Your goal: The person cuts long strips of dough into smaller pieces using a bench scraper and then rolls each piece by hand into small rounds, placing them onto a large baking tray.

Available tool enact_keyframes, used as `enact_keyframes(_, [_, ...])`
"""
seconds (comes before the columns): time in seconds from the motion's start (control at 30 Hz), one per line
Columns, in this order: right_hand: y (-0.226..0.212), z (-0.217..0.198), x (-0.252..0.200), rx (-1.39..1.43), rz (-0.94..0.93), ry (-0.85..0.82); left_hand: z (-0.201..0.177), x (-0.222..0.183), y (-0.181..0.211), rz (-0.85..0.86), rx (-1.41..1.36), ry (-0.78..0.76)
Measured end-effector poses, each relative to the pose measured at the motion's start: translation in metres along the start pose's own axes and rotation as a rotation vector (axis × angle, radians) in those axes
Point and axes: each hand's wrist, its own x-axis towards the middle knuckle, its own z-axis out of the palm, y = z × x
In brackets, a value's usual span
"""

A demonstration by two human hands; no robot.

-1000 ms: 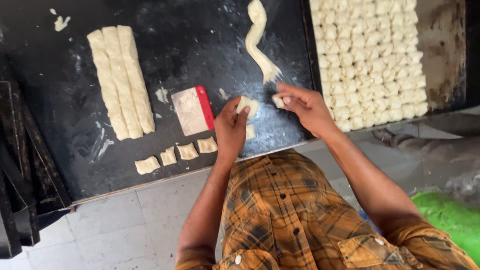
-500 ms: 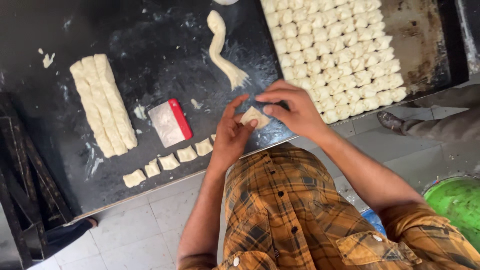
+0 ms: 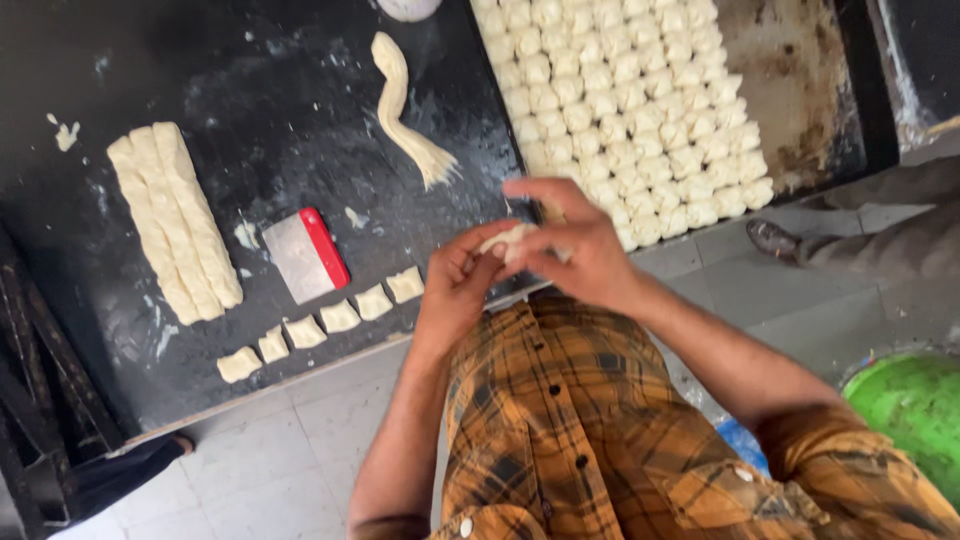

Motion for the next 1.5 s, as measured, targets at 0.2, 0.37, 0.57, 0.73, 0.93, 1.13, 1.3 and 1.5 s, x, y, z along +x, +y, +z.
enact_keyframes(0.2, [0.016, 0.010, -0.012, 1.272, 0.772, 0.080, 0.011, -0.011, 0.022, 0.212, 0.216, -0.021])
enact_keyframes(0.37, [0.024, 0.030, -0.012, 0.626, 0.559, 0.182, 0.004, -0.014, 0.019, 0.329, 0.367, 0.172])
enact_keyframes(0.57, [0.005, 0.042, 0.010, -0.407, -0.147, -0.008, -0.026, -0.021, 0.028, 0.146, 0.393, 0.074])
enact_keyframes(0.73, [-0.016, 0.053, 0.017, -0.549, -0.281, 0.019, -0.044, -0.011, 0.026, -0.062, -0.096, 0.038])
enact_keyframes(0.93, [-0.009, 0.057, 0.014, -0.237, -0.019, 0.055, -0.041, -0.018, 0.028, 0.062, 0.077, -0.063])
enact_keyframes(1.13, [0.009, 0.043, 0.012, 1.454, 0.677, 0.103, -0.026, -0.004, 0.026, 0.123, 0.269, -0.100])
enact_keyframes(1.3, [0.045, -0.009, -0.007, 0.608, 0.560, 0.024, 0.003, 0.030, -0.009, 0.109, 0.184, 0.041])
enact_keyframes(1.5, [0.151, -0.147, 0.033, 0.217, 0.649, 0.266, 0.029, 0.047, -0.023, 0.154, 0.065, 0.075])
